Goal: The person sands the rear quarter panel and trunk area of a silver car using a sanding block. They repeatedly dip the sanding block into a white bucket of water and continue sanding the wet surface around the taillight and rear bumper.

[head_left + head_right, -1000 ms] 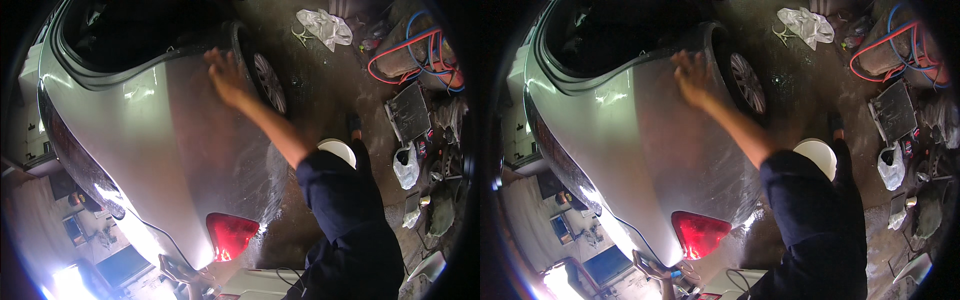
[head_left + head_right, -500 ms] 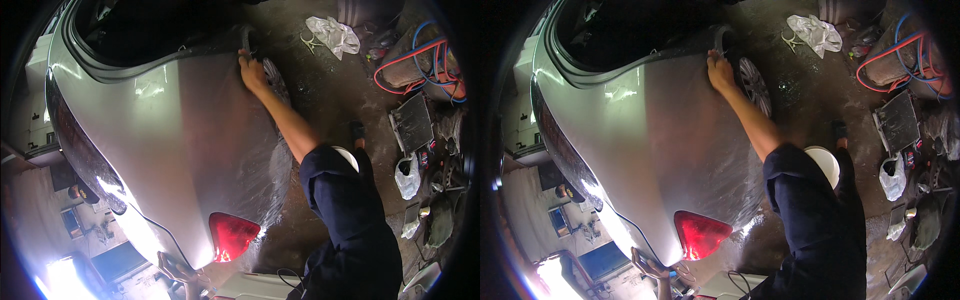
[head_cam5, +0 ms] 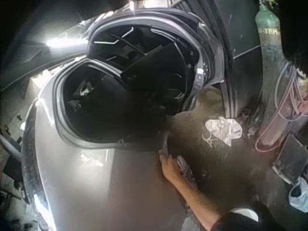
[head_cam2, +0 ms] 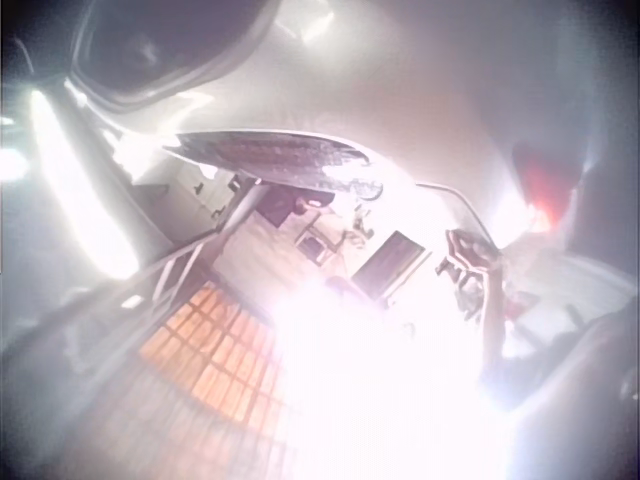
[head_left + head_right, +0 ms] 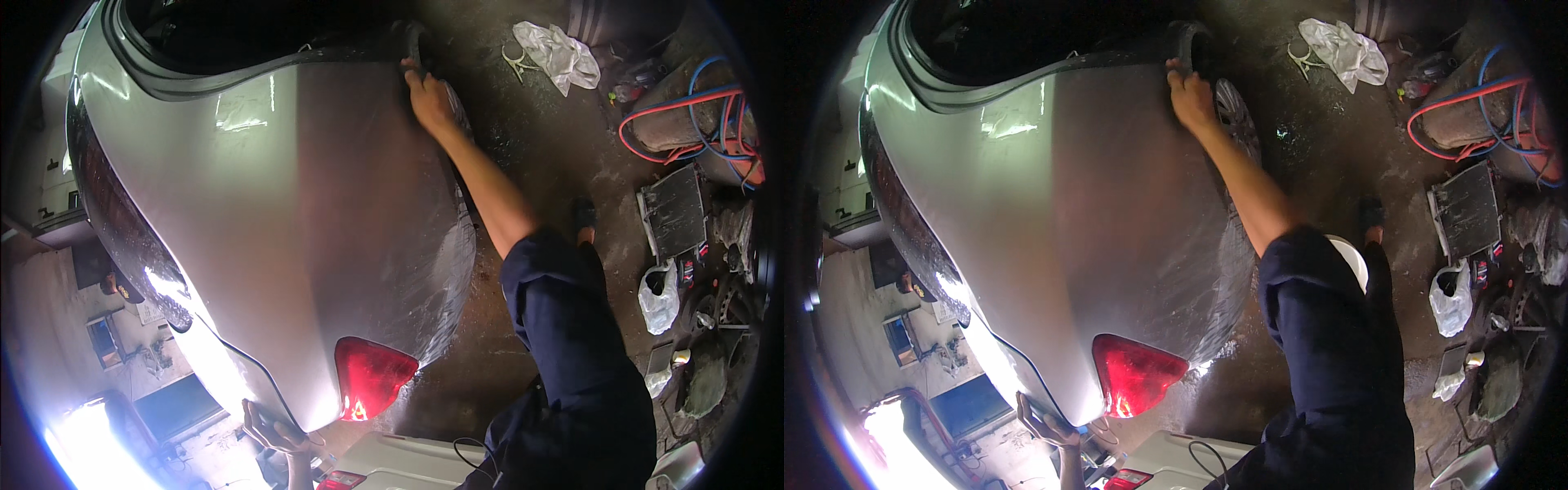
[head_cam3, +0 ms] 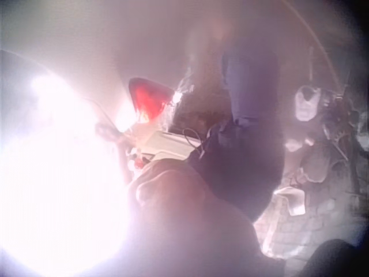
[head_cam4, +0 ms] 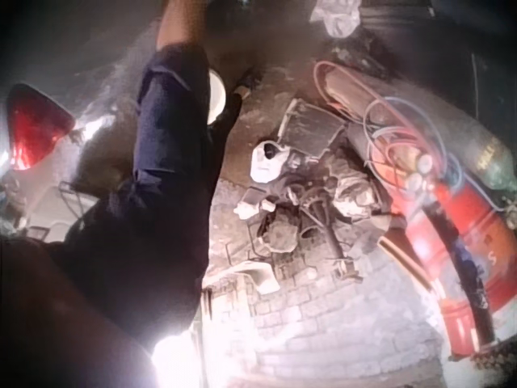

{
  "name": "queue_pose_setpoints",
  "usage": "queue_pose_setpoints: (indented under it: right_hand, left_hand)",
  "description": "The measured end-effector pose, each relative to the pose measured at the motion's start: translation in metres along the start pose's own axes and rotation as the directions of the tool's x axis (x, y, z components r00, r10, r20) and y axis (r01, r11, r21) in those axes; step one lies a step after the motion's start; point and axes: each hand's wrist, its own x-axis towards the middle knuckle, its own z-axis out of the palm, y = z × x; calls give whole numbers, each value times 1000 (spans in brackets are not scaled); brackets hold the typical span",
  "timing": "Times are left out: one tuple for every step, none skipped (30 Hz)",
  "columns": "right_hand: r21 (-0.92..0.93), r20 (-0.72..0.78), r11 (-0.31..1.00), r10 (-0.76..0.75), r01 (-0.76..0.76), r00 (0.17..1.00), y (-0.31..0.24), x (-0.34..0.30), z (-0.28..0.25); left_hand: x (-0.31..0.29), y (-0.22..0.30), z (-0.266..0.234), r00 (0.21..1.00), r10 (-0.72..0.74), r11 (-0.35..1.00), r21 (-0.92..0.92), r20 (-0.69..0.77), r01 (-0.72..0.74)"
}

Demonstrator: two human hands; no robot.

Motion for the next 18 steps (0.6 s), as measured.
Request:
queue_pose_setpoints:
  right_hand:
    - [-41,-60,999,-22,20,998,-8,15,-9]
    - [25,-89,996,-80,82,993,0,6,5]
    - [135,-154,960,-226,247,962,19,-23,25]
    - [211,-216,888,-366,410,905,42,-50,40]
    - [13,-100,884,-463,467,880,38,-115,53]
    - [32,-50,833,-550,552,834,46,-179,65]
    - [20,95,855,-517,518,850,53,-238,67]
    - [-22,68,826,-561,564,825,61,-231,66]
    - [-63,45,793,-604,606,795,72,-222,69]
    - [-105,27,766,-635,634,772,80,-215,75]
    - [-195,46,837,-514,512,857,64,-168,67]
    - [-118,2,888,-447,444,895,45,-122,52]
    - [-86,-35,917,-392,388,919,36,-69,38]
    - [-35,-50,945,-327,326,944,32,-19,23]
    - [-12,-43,970,-245,245,969,21,16,15]
    - [42,-27,988,-147,148,989,4,16,14]
    - [94,-2,995,-44,44,999,-15,11,16]
    - [139,23,988,63,-66,998,-28,7,21]
  left_hand:
    - [1,-4,-2,999,34,999,26,13,-35]
    - [-1,-12,-6,998,55,997,56,21,-56]
    - [-3,-16,-7,997,77,993,83,31,-80]
    - [2,-9,-3,996,90,996,24,-1,-90]
    - [-4,-13,-9,997,81,995,52,9,-82]
    - [-8,-16,-14,997,79,994,74,10,-80]
    - [-9,-18,-14,997,82,993,88,16,-83]
    - [-9,-17,-12,997,83,994,78,10,-83]
    - [-10,-16,-12,997,79,994,70,5,-80]
    - [-11,-19,-13,997,78,995,62,14,-78]
    - [-10,-20,-12,996,88,995,55,16,-88]
    - [-7,-22,-10,995,96,994,47,18,-96]
    - [-7,-21,-6,995,96,995,28,17,-97]
    - [-4,-20,-1,996,90,996,4,3,-90]
    - [-2,-18,-1,997,82,997,3,-10,-82]
    - [-1,-18,0,996,93,996,11,-8,-93]
    - [-1,-18,-3,995,104,994,24,-3,-104]
    - [-1,-18,-5,996,91,995,34,10,-91]
